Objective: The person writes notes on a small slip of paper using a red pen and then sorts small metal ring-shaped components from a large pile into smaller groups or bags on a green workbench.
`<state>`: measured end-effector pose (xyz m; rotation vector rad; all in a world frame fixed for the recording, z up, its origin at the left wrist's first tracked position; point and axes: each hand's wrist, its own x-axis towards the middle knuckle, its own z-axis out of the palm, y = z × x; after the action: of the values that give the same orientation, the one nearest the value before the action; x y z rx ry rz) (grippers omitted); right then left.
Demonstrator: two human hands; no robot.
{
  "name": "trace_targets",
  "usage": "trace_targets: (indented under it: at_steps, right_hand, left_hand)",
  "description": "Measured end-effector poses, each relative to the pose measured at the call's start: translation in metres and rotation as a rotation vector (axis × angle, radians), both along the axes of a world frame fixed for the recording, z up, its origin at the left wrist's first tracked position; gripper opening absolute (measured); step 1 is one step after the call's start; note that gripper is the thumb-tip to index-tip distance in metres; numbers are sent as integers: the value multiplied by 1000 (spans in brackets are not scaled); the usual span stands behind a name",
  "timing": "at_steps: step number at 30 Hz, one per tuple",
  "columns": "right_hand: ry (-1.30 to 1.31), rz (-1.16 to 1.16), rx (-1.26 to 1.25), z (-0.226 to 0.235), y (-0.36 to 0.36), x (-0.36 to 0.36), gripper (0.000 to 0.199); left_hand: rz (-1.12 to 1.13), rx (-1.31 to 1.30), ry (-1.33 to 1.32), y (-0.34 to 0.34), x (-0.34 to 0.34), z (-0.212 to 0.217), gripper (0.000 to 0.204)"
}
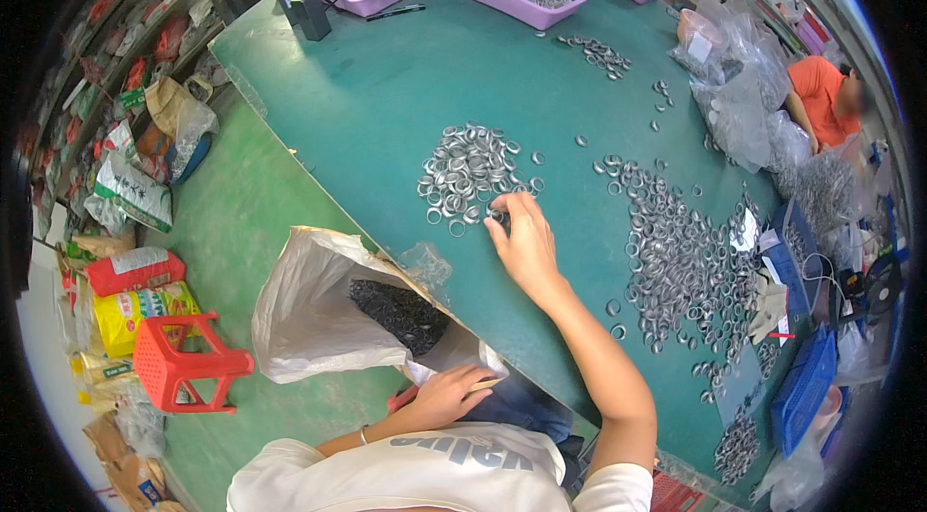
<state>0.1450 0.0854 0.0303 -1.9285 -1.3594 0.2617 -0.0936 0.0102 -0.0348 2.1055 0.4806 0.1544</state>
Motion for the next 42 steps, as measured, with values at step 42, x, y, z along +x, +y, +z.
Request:
trace_targets:
  at_steps: [42]
  right_hand:
    - [-397,-60,76,-13,-6,13,22]
  left_hand:
    - [-6,9,-77,0,2,-7,30]
